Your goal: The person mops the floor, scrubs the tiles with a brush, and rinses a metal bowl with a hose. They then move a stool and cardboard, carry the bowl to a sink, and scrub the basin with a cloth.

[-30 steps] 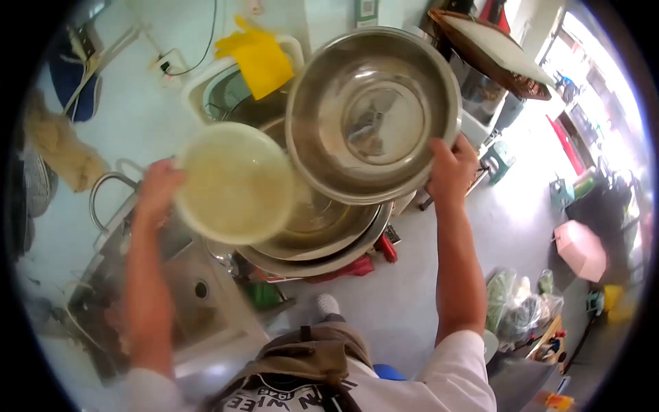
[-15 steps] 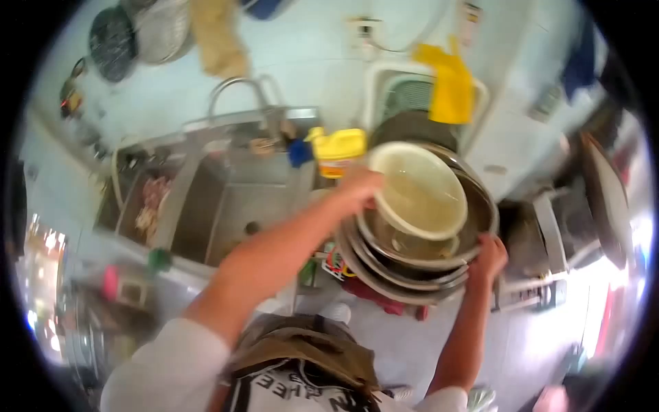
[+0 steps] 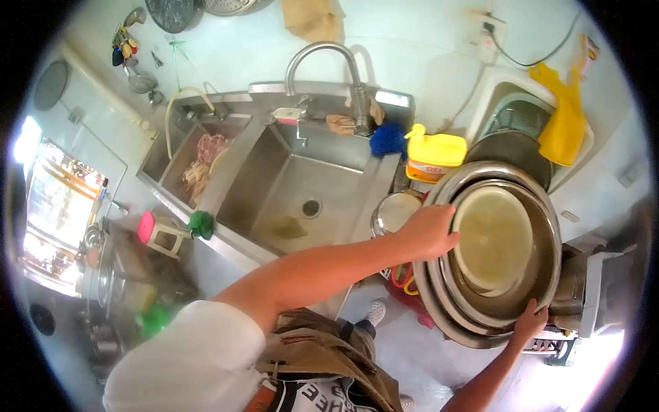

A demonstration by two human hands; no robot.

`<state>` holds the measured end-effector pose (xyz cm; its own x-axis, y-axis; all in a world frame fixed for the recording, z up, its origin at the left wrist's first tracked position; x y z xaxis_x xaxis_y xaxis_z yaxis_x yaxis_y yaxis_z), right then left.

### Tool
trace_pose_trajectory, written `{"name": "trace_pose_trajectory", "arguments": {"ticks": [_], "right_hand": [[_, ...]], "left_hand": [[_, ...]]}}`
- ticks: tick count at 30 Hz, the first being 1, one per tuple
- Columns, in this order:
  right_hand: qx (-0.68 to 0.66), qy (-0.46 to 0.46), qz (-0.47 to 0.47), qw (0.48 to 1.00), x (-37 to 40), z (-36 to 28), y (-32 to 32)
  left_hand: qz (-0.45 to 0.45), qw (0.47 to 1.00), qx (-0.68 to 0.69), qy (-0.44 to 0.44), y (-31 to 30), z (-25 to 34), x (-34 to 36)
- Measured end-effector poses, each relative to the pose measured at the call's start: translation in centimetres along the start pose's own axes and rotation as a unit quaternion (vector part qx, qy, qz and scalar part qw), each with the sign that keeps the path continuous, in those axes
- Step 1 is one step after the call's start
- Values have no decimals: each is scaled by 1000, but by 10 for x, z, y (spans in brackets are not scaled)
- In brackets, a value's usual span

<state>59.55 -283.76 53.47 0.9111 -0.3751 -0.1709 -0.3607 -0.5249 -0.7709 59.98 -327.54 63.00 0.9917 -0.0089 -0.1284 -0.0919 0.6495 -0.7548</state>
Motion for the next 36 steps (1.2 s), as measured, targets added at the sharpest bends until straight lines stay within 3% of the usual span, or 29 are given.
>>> {"name": "trace_pose_trajectory", "arguments": {"ticks": [2,3,5,6,8,9,10,11,12,13,14,15,16,17,18,19,20,22,23,25,27,28,30,32,33,36], "right_hand": [[88,-20,48,995,-5,17,-4],[114,-10,29,993,-1,6,-4],[182,2,-13,983,9,-31,-12],[226,6,-36,973,15,-45,-13],[228,-122,73,963,34,-85,-27],[140,-125,75,979,54,-119,-28],[52,-127,75,988,87,-179,-23],[-35,-128,76,988,124,-238,-10],[-32,-173,57,983,164,-290,21],[-103,-200,-47,973,211,-344,72],[-188,-204,-216,936,271,-396,144],[-249,-176,-382,872,331,-435,216],[-304,-125,-534,779,394,-465,290],[-182,-208,-622,733,447,-493,357],[-128,-245,-693,666,494,-498,426],[-28,-257,-728,634,530,-479,503],[4,-361,-672,647,552,-458,575],[60,-359,-459,810,558,-467,648],[91,-357,-433,822,580,-448,682],[62,-286,-504,813,622,-445,725],[-55,-124,-667,733,661,-480,733],[-119,-128,-709,683,704,-467,775],[-126,-240,-737,619,748,-467,803],[6,-437,-693,573,750,-512,759],[24,-387,-727,566,732,-531,714],[213,-220,-812,497,662,-484,641]], "left_hand": [[75,996,10,54,-44,-24,40],[122,990,10,70,-65,-47,61],[118,992,-10,46,-105,-114,105],[94,995,-36,-4,-130,-157,131],[156,975,16,-156,-175,-273,197],[105,966,-194,-135,-204,-330,228],[56,934,-193,-296,-244,-379,261],[118,929,-239,-257,-277,-434,300],[194,909,-244,-278,-317,-468,335],[181,892,-247,-333,-343,-511,364],[188,862,-365,-298,-358,-546,384],[169,869,-371,-281,-368,-567,391],[155,879,-358,-273,-371,-582,393],[130,887,-356,-263,-366,-597,396],[105,893,-356,-255,-360,-608,401],[94,901,-340,-252,-356,-610,405],[85,907,-330,-247,-356,-608,405],[91,918,-311,-229,-356,-614,401],[106,921,-299,-224,-357,-616,403],[128,922,-288,-225,-357,-623,406],[127,927,-275,-221,-355,-627,411],[135,927,-273,-220,-355,-629,410],[136,927,-274,-217,-356,-630,410],[133,932,-264,-211,-356,-630,411],[133,935,-252,-209,-356,-630,412],[147,928,-262,-223,-357,-635,409]]}}
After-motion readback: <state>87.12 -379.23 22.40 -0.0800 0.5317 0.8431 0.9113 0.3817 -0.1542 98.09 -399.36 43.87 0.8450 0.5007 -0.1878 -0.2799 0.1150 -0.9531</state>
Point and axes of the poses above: each hand's wrist, its own x-axis away from the middle knuckle, its own y-axis out of the palm, z = x × y, the point moved 8 cm from there along -x, towards the middle knuckle, and after that the axes turned 5 degrees about -x, right-handed, at the moved point
